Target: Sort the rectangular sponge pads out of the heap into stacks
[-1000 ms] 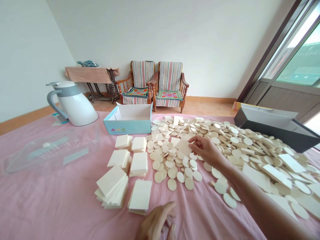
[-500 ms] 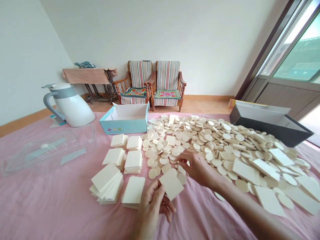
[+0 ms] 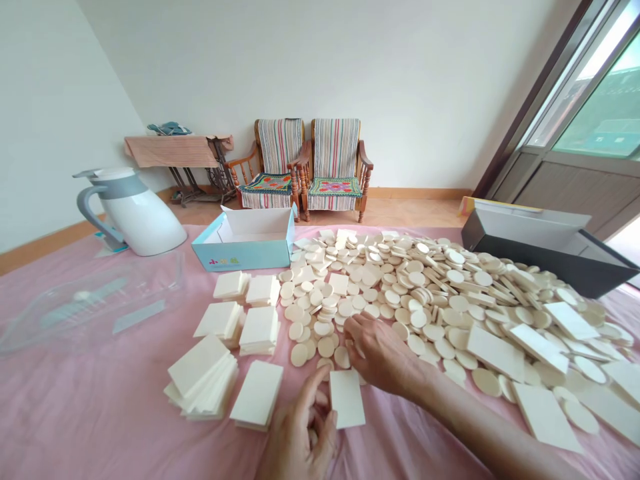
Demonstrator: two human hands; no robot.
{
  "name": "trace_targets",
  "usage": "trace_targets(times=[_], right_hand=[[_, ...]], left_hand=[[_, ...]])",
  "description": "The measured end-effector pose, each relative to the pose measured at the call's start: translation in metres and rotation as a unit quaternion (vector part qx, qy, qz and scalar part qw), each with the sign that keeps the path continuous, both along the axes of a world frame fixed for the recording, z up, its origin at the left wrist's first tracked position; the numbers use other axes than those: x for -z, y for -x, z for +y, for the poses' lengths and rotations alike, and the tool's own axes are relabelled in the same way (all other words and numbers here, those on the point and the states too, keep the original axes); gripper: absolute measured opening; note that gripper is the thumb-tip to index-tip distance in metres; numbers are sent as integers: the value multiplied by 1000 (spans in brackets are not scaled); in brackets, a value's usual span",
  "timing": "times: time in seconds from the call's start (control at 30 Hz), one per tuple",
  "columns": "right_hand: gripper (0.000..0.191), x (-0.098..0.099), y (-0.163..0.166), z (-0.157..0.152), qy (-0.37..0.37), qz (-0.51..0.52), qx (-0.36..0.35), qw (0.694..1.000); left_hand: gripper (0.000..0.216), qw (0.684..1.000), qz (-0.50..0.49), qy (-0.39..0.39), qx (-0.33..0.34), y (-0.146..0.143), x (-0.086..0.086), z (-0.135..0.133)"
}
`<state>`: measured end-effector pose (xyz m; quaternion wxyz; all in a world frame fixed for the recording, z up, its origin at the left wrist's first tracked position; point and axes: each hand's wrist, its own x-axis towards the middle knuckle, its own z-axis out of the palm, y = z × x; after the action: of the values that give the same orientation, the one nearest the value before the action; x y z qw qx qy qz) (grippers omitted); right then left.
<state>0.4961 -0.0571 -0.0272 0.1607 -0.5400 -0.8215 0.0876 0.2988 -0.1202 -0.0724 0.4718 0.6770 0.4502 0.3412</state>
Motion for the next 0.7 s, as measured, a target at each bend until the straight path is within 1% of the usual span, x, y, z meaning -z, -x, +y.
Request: trace_targets(times=[0.07, 0.13, 0.23, 0.33, 0.43, 0.53, 0.6, 0.7], right_hand=[[6, -2, -5, 1, 22, 71, 36, 997], [10, -5, -10, 4, 38, 124, 53, 990], [18, -10, -15, 12, 28, 145, 56, 987], [17, -13, -12, 25, 11, 106, 55, 993], [17, -14, -1, 41, 7, -3, 75, 997], [21, -12, 18, 55, 10, -99, 97, 990], [23, -10, 29, 60, 12, -104, 79, 991], [25, -10, 40, 65, 21, -24, 6, 999]], left_hand=[[46, 999, 30, -38, 5, 1, -1, 1], [47, 996, 61, -59, 1, 0, -3, 2], [47, 993, 89, -77, 6, -2, -6, 3], [47, 992, 94, -86, 6, -3, -10, 3], [45, 991, 95, -90, 7, -4, -12, 3], [44, 991, 89, -103, 16, -3, -7, 4], [44, 990, 73, -119, 11, -2, 1, 6], [44, 988, 38, -146, 5, -2, 18, 7]])
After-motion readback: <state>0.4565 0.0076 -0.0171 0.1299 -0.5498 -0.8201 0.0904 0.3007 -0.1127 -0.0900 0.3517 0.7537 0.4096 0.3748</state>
